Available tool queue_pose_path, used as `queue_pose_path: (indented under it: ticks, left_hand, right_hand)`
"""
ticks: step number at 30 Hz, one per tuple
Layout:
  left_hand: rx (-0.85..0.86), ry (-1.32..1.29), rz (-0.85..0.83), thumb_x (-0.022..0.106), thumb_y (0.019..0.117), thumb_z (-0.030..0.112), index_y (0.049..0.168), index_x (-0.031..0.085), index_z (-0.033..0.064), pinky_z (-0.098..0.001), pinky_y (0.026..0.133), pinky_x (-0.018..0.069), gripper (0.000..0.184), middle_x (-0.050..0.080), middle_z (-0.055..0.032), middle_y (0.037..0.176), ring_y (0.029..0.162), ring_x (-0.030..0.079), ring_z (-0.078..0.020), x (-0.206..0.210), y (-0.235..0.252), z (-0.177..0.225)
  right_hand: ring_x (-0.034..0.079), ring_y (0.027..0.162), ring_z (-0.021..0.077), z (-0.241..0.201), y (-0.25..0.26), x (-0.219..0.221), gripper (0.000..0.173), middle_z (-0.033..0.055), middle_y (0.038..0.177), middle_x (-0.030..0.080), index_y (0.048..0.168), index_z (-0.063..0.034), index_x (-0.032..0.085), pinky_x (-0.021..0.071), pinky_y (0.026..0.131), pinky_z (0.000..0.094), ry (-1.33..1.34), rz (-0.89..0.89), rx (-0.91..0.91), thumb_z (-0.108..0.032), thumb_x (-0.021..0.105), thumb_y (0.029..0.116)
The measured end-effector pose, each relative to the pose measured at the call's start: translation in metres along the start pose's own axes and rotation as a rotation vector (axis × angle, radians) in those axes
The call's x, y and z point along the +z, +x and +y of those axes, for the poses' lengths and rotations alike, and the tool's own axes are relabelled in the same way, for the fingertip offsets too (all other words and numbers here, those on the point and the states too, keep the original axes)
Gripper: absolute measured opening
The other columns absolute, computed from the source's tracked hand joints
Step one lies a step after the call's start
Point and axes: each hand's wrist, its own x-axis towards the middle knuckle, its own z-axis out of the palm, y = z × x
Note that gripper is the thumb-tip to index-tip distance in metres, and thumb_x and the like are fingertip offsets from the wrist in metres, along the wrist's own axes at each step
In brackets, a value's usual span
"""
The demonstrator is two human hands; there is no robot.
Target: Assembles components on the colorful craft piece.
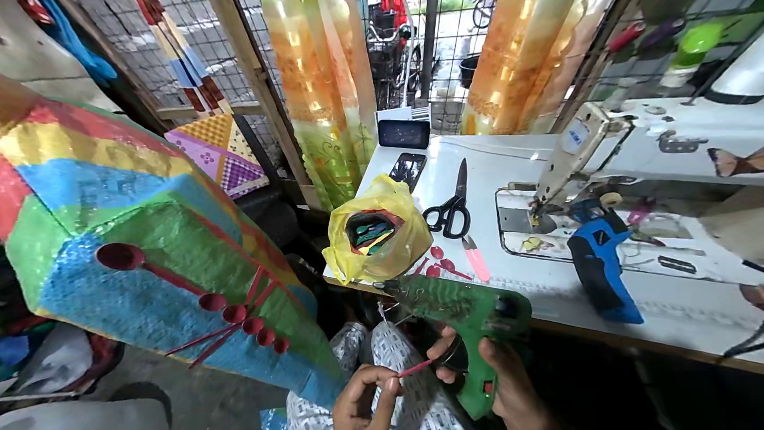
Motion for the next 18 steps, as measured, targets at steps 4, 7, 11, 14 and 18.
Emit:
queue_pose_path:
  ticks: [4,7,11,14,18]
  left_hand:
    - [-0.043,-0.083,0.027,0.065,0.0996,0.018,0.103,0.075,0.0205,-0.0208,0.079,0.0595,0.011,0.075,0.0083,0.091,0.082,0.071,-0.002,0.0019,-0.0002,0.002]
    - [-0.122,-0.166,0.082,0.067,0.0977,0.011,0.103,0.078,0.0172,-0.0235,0.078,0.0609,0.013,0.077,0.0038,0.089,0.08,0.073,-0.0053,0.0042,0.0004,0.005]
    - [-0.133,-0.087,0.109,0.066,0.0955,0.001,0.098,0.077,0.0125,-0.0231,0.077,0.0608,0.016,0.077,0.0041,0.087,0.079,0.072,-0.0048,0.0051,0.0016,0.0084]
    - [-0.106,-0.053,0.112,0.069,0.0933,0.001,0.096,0.077,0.013,-0.0224,0.077,0.0608,0.014,0.076,0.0061,0.087,0.079,0.072,-0.0038,0.0051,0.0012,0.0088]
    - [-0.028,0.007,0.054,0.071,0.0937,0.007,0.097,0.078,0.0139,-0.021,0.078,0.0604,0.01,0.077,0.0072,0.09,0.082,0.072,-0.0023,0.0022,0.0008,0.008]
  right_hand:
    - [0.077,0.087,0.0216,0.0022,0.0013,0.0021,0.038,0.0121,0.102,0.078,0.118,-0.0091,0.072,0.0647,0.076,0.0316,-0.026,0.024,-0.028,-0.04,0.066,0.0977]
    - [0.077,0.088,0.0222,0.0028,0.0027,0.0033,0.037,0.0124,0.103,0.078,0.119,-0.0099,0.073,0.0649,0.077,0.032,-0.026,0.014,-0.054,-0.039,0.066,0.0981]
    - [0.077,0.088,0.0204,0.0013,0.006,0.0039,0.037,0.0117,0.102,0.078,0.117,-0.0098,0.073,0.0646,0.076,0.0303,-0.047,0.008,-0.076,-0.04,0.065,0.0983]
    - [0.077,0.089,0.0214,-0.0002,0.0071,0.0046,0.037,0.0118,0.103,0.078,0.118,-0.0101,0.073,0.0647,0.077,0.0309,-0.031,0.011,-0.073,-0.04,0.065,0.0981]
    - [0.077,0.088,0.0218,-0.0004,0.0103,0.0054,0.037,0.0127,0.102,0.078,0.117,-0.009,0.073,0.0648,0.077,0.0311,-0.028,0.021,-0.097,-0.04,0.066,0.0976]
